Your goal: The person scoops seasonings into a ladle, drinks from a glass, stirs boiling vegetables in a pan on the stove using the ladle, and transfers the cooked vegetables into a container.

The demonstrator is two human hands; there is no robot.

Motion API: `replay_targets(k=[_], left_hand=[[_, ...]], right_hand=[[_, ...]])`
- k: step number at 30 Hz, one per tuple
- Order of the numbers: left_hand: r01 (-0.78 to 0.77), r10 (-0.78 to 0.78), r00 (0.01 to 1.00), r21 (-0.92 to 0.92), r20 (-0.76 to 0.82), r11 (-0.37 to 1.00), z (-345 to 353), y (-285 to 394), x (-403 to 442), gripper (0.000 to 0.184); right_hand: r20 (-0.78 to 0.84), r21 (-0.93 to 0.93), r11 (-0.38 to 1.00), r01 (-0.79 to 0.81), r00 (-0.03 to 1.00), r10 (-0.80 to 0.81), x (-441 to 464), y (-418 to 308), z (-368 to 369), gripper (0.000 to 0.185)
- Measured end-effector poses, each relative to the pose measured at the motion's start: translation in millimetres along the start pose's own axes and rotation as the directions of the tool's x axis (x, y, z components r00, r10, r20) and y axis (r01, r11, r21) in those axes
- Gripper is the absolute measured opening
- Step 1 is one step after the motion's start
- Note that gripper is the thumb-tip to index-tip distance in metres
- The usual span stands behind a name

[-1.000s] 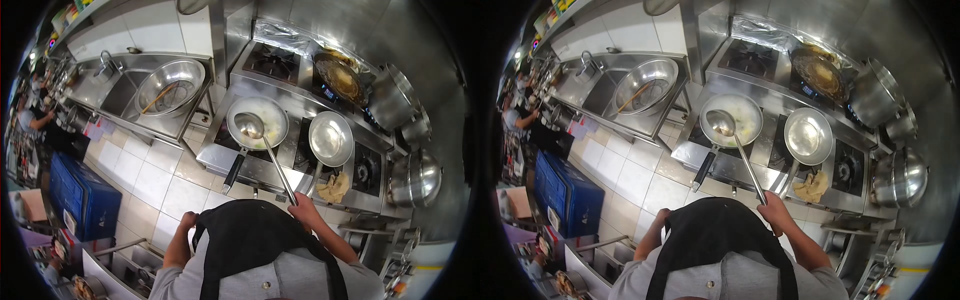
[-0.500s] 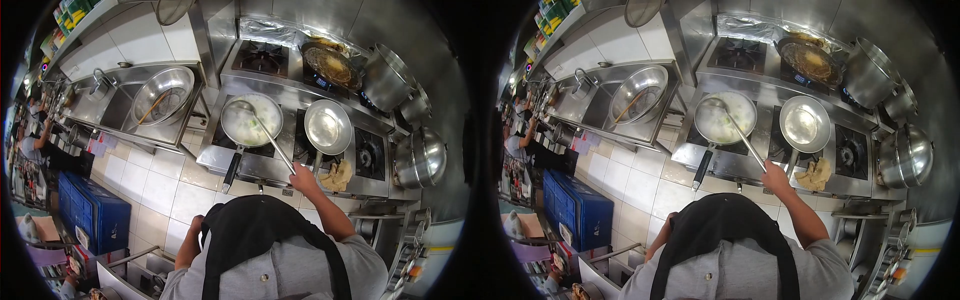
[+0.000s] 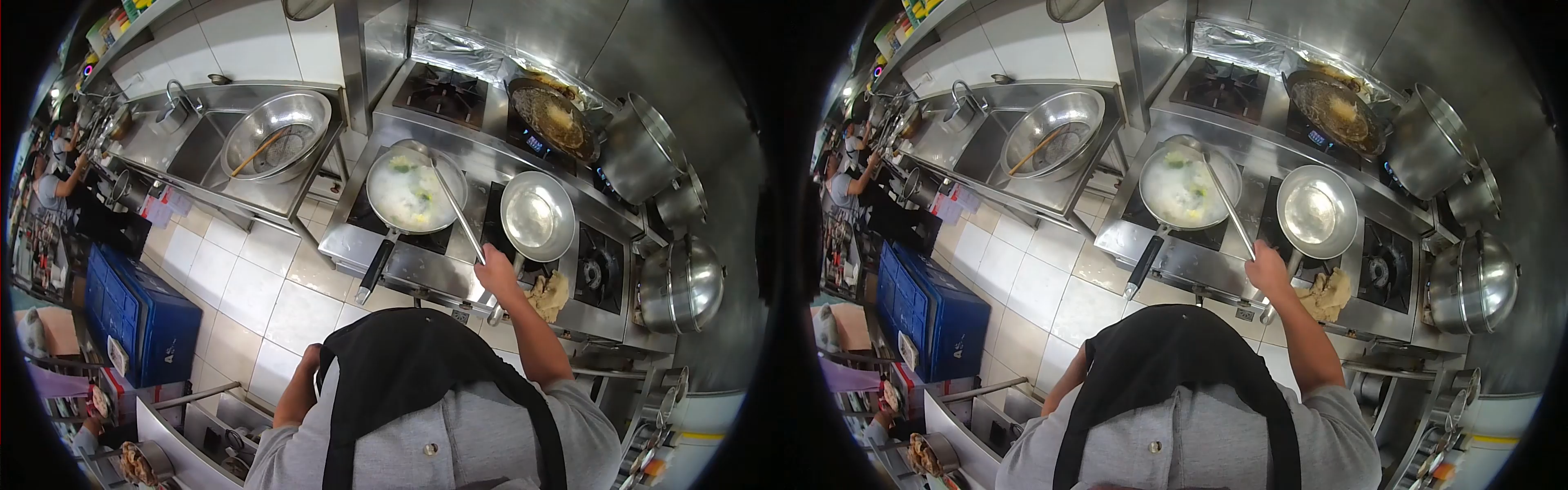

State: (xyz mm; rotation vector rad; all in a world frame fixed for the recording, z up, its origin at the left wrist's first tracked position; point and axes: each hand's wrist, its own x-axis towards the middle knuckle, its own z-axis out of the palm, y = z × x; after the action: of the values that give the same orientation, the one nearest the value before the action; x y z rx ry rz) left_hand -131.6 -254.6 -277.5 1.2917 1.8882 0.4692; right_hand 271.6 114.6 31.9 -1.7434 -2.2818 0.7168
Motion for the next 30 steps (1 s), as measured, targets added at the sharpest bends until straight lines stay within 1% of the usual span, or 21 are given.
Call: replay_targets(k=[1, 3, 4, 5, 6, 7, 8, 9, 10, 11, 12, 13, 15, 17, 19, 20, 22, 26, 27, 29, 30], left_hand=[[-0.094, 0.086, 0.995, 0.242, 0.044, 0.966, -2.1, -0.1, 3.9, 0.027], [-0.153, 0.12, 0.986, 0.326, 0.119, 0.933, -9.2, 4.5, 6.1, 0.03], [0.029, -0.036, 0.997, 0.102, 0.066, 0.994, -13.0, 14.7, 3.4, 0.031], [0.203, -0.198, 0.979, -0.136, 0.051, 0.97, -11.2, 22.0, 0.8, 0.033], [-0.063, 0.052, 0.997, 0.211, 0.055, 0.976, -2.6, 5.0, 10.4, 0.032], [-0.085, 0.068, 0.995, 0.282, 0.067, 0.956, -1.4, 6.6, 12.1, 0.031], [0.134, -0.136, 0.991, -0.152, -0.004, 0.979, 1.0, 8.6, 11.4, 0.031], [0.292, -0.343, 0.939, -0.564, 0.016, 0.773, 2.0, 12.1, 12.5, 0.031], [0.118, -0.111, 0.993, -0.238, 0.043, 0.964, -8.9, 20.6, 20.2, 0.031], [-0.134, 0.128, 0.989, 0.093, 0.067, 0.987, -20.5, 30.4, 28.1, 0.031], [0.124, -0.11, 0.992, -0.306, 0.064, 0.944, -38.1, 69.3, 30.8, 0.03], [0.29, -0.342, 0.938, -0.67, 0.057, 0.683, -69.6, 134.1, 28.0, 0.029], [0.296, -0.293, 0.937, -0.876, 0.189, 0.381, -97.4, 187.8, 47.3, 0.034], [0.251, -0.181, 0.961, -0.934, 0.209, 0.255, -120.6, 241.2, 64.8, 0.034], [0.283, 0.016, 0.957, -0.944, 0.29, 0.169, -132.6, 278.0, 83.3, 0.034], [0.282, 0.02, 0.957, -0.945, 0.289, 0.166, -136.4, 297.6, 86.2, 0.034], [0.414, 0.076, 0.902, -0.9, 0.426, 0.136, -142.4, 325.8, 88.4, 0.03], [0.508, 0.183, 0.838, -0.857, 0.515, 0.088, -131.1, 312.2, 109.2, 0.028], [0.536, 0.217, 0.821, -0.844, 0.528, 0.029, -130.3, 311.6, 109.5, 0.026], [0.566, 0.254, 0.801, -0.824, 0.542, -0.025, -128.6, 311.3, 109.8, 0.025], [0.589, 0.276, 0.781, -0.808, 0.561, -0.026, -128.3, 311.9, 109.7, 0.025]], right_hand=[[0.003, -0.003, 1.0, 0.003, 1.0, -0.003, -2.4, -2.0, 0.4, 0.023], [0.05, 0.034, 0.999, 0.001, 0.999, -0.002, -10.9, -4.4, 1.7, 0.023], [0.038, 0.038, 0.999, 0.005, 0.999, -0.007, -17.3, -6.5, 2.4, 0.024], [0.043, 0.029, 1.0, 0.007, 0.999, -0.009, -23.1, -7.4, 3.2, 0.024], [0.07, 0.023, 1.0, -0.001, 0.998, -0.001, -29.4, -7.5, 3.9, 0.025], [0.098, 0.013, 1.0, -0.006, 0.995, 0.005, -37.5, -9.7, 2.2, 0.026], [0.105, 0.08, 0.997, 0.0, 0.994, -0.009, -49.4, -11.7, -3.5, 0.026], [0.11, 0.065, 0.998, 0.015, 0.994, -0.022, -59.3, -16.1, -11.4, 0.026], [0.123, 0.067, 0.997, -0.029, 0.992, 0.02, -66.9, -20.2, -19.5, 0.026], [0.138, 0.066, 0.995, -0.074, 0.988, 0.065, -71.3, -20.7, -24.3, 0.027], [0.104, 0.102, 0.992, -0.079, 0.992, 0.068, -72.5, -16.7, -26.6, 0.025], [0.11, 0.088, 0.994, -0.069, 0.992, 0.059, -64.8, -11.2, -27.9, 0.025], [0.023, -0.024, 0.999, -0.032, 0.999, 0.033, -51.3, -0.4, -26.7, 0.026], [-0.024, 0.011, 1.0, 0.014, 1.0, -0.014, -34.3, -0.4, -26.7, 0.023], [-0.07, -0.104, 0.995, -0.001, 0.998, -0.006, -8.0, 13.5, -15.5, 0.022], [-0.069, -0.106, 0.994, -0.028, 0.997, 0.021, -5.3, 7.8, -18.3, 0.023], [-0.069, -0.103, 0.995, -0.016, 0.998, 0.009, -0.4, 11.8, -15.0, 0.023], [-0.057, -0.053, 0.998, -0.019, 0.998, 0.016, -2.3, 11.3, -5.3, 0.025], [-0.056, -0.055, 0.998, -0.021, 0.998, 0.018, -5.0, 10.1, -0.2, 0.025], [-0.066, 0.045, 0.997, 0.061, 0.996, -0.058, -9.4, 12.5, 11.6, 0.025], [-0.104, 0.044, 0.982, 0.184, 0.978, -0.178, -9.9, 8.5, 18.5, 0.022]])
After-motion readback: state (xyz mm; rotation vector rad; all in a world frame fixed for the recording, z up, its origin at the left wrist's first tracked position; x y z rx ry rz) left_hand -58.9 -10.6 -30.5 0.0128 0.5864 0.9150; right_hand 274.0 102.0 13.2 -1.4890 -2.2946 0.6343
